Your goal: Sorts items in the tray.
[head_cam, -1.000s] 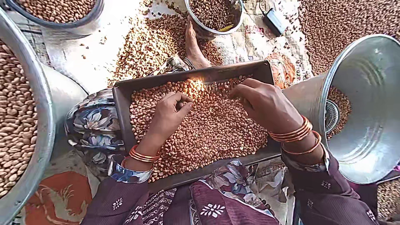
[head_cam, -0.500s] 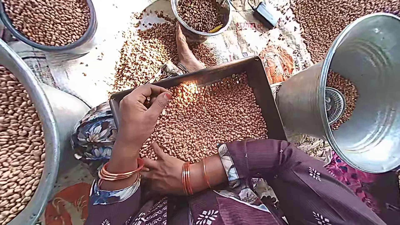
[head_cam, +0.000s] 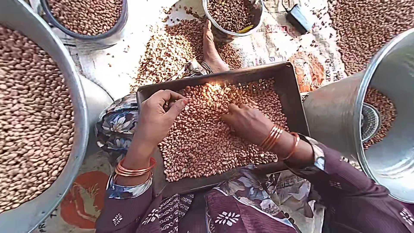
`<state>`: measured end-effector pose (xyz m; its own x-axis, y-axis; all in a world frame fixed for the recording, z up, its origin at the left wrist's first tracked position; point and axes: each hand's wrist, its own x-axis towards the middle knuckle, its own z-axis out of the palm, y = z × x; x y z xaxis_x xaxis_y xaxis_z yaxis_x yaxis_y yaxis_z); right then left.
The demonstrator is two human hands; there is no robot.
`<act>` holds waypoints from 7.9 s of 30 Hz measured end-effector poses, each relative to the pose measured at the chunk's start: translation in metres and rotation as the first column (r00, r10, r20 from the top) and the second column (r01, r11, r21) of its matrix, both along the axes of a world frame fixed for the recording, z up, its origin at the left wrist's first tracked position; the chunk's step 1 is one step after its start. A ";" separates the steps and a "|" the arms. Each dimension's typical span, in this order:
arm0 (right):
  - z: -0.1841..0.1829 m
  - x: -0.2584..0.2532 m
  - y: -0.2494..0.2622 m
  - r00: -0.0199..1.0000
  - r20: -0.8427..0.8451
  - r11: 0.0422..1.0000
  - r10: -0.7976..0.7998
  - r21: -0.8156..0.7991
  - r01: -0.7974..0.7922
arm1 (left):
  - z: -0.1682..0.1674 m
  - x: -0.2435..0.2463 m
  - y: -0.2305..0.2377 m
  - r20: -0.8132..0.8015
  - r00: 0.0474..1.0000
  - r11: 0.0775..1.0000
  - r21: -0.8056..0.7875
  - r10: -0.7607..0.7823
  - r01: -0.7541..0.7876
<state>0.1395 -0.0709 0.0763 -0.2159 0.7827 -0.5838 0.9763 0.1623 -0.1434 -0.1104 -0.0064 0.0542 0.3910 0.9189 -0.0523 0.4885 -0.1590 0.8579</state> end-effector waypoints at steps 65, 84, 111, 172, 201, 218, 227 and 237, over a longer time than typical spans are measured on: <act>-0.026 0.068 0.005 0.960 -0.276 0.917 0.050 0.393 0.065 | -0.015 0.045 -0.020 -0.078 0.975 0.971 -0.135 -0.208 0.196; -0.013 -0.008 -0.013 0.774 -0.522 0.812 0.358 0.583 0.017 | -0.009 0.025 -0.023 0.172 0.984 0.849 -0.512 -0.046 0.129; 0.013 -0.073 0.010 0.923 -0.077 0.898 0.377 0.273 -0.345 | 0.009 -0.064 -0.016 0.270 0.949 0.953 -0.293 0.161 -0.079; 0.051 0.068 -0.011 0.965 -0.261 0.902 0.018 0.420 0.097 | -0.005 -0.020 0.037 -0.781 0.624 0.963 0.137 -0.038 0.231; -0.005 -0.013 0.021 0.969 -0.018 0.969 -0.246 -0.009 0.246 | -0.034 0.015 0.035 -0.626 0.765 0.850 0.312 -0.153 0.425; -0.001 -0.014 -0.037 0.976 -0.200 0.977 0.085 0.207 -0.043 | -0.004 -0.035 0.018 -0.356 0.919 0.901 0.322 -0.172 0.293; 0.040 0.022 -0.017 0.931 -0.351 0.860 0.097 0.501 0.099 | 0.000 -0.072 -0.033 -0.603 0.720 0.825 0.172 -0.344 0.538; -0.026 -0.059 -0.023 0.771 -0.542 0.913 0.335 0.388 -0.124 | -0.013 -0.075 -0.062 -0.724 0.617 0.771 0.191 -0.308 0.608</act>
<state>0.0805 -0.0940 0.0501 -0.6286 0.7776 -0.0147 0.6425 0.5085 -0.5732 -0.1859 -0.0688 0.0415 0.7741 0.6167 -0.1426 0.6330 -0.7517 0.1850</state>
